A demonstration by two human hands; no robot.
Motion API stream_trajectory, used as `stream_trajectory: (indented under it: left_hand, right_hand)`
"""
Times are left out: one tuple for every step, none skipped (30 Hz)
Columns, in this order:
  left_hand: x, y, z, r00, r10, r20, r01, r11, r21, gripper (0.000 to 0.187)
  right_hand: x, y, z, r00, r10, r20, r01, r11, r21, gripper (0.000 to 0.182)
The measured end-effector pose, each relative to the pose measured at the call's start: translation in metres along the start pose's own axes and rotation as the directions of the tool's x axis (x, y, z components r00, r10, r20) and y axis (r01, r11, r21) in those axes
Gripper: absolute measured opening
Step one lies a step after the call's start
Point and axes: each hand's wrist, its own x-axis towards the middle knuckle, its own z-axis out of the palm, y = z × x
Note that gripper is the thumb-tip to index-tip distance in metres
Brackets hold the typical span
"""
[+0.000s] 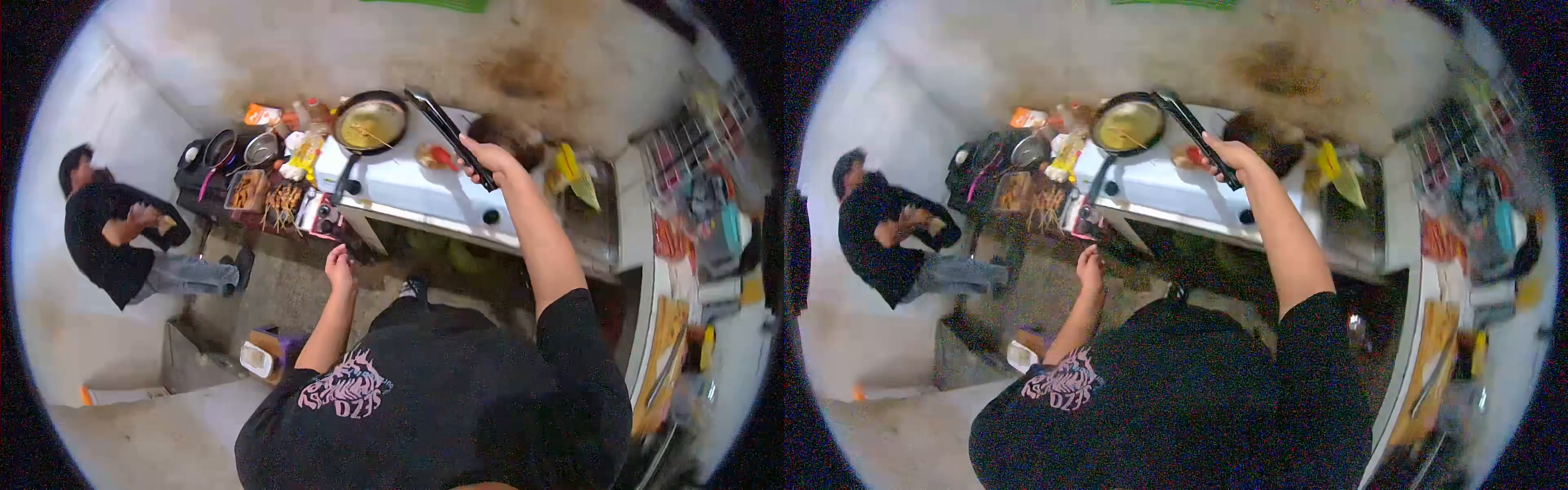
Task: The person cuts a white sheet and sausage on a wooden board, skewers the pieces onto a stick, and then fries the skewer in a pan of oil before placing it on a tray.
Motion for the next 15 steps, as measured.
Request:
stream_trajectory:
  left_hand:
    - [-0.021,-0.004,0.008,0.998,-0.028,0.048,0.027,0.999,0.018,0.021]
    - [-0.042,-0.010,0.018,0.994,-0.057,0.098,0.054,0.998,0.037,0.022]
    - [-0.064,-0.012,0.030,0.985,-0.088,0.148,0.080,0.995,0.059,0.023]
    - [-0.105,-0.016,0.053,0.965,-0.159,0.207,0.133,0.982,0.133,0.023]
    - [-0.132,-0.010,0.067,0.952,-0.213,0.221,0.177,0.969,0.174,0.023]
    - [-0.154,-0.009,0.079,0.937,-0.267,0.226,0.219,0.951,0.217,0.024]
    - [-0.170,-0.014,0.087,0.920,-0.323,0.223,0.274,0.936,0.223,0.024]
    - [-0.182,-0.018,0.093,0.901,-0.376,0.217,0.329,0.917,0.225,0.024]
    - [-0.191,-0.022,0.097,0.881,-0.427,0.204,0.382,0.896,0.224,0.024]
    - [-0.197,-0.026,0.098,0.857,-0.449,0.253,0.386,0.885,0.262,0.020]
    - [-0.198,-0.031,0.100,0.844,-0.462,0.272,0.384,0.875,0.295,0.019]
    - [-0.203,-0.031,0.106,0.832,-0.474,0.290,0.379,0.866,0.326,0.018]
    - [-0.213,-0.026,0.118,0.820,-0.485,0.304,0.374,0.856,0.357,0.016]
    - [-0.225,-0.021,0.130,0.835,-0.482,0.267,0.347,0.836,0.425,0.013]
    - [-0.227,-0.027,0.134,0.822,-0.494,0.283,0.349,0.831,0.434,0.012]
  right_hand:
    - [-0.034,0.009,-0.016,0.997,-0.011,-0.070,0.011,1.000,0.006,0.042]
    - [-0.067,0.021,-0.037,0.995,-0.022,-0.097,0.024,1.000,0.019,0.041]
    - [-0.092,0.038,-0.063,0.989,-0.050,-0.139,0.052,0.999,0.015,0.040]
    - [-0.147,0.073,-0.109,0.957,-0.059,-0.286,0.057,0.998,-0.013,0.040]
    - [-0.175,0.088,-0.137,0.918,-0.072,-0.391,0.044,0.996,-0.080,0.040]
    - [-0.190,0.112,-0.169,0.870,-0.051,-0.490,0.001,0.995,-0.103,0.044]
    - [-0.209,0.133,-0.188,0.815,-0.053,-0.576,-0.021,0.992,-0.121,0.045]
    - [-0.226,0.152,-0.206,0.754,-0.056,-0.655,-0.049,0.989,-0.140,0.047]
    - [-0.240,0.167,-0.221,0.688,-0.061,-0.723,-0.081,0.984,-0.160,0.049]
    - [-0.252,0.181,-0.232,0.619,-0.091,-0.780,-0.154,0.960,-0.233,0.053]
    - [-0.254,0.200,-0.242,0.581,-0.102,-0.808,-0.140,0.965,-0.223,0.053]
    - [-0.251,0.222,-0.254,0.542,-0.114,-0.832,-0.126,0.969,-0.215,0.053]
    - [-0.254,0.235,-0.261,0.505,-0.125,-0.854,-0.111,0.972,-0.208,0.054]
    - [-0.254,0.250,-0.265,0.459,-0.161,-0.874,-0.083,0.971,-0.223,0.051]
    - [-0.257,0.260,-0.264,0.443,-0.194,-0.875,-0.035,0.972,-0.233,0.050]
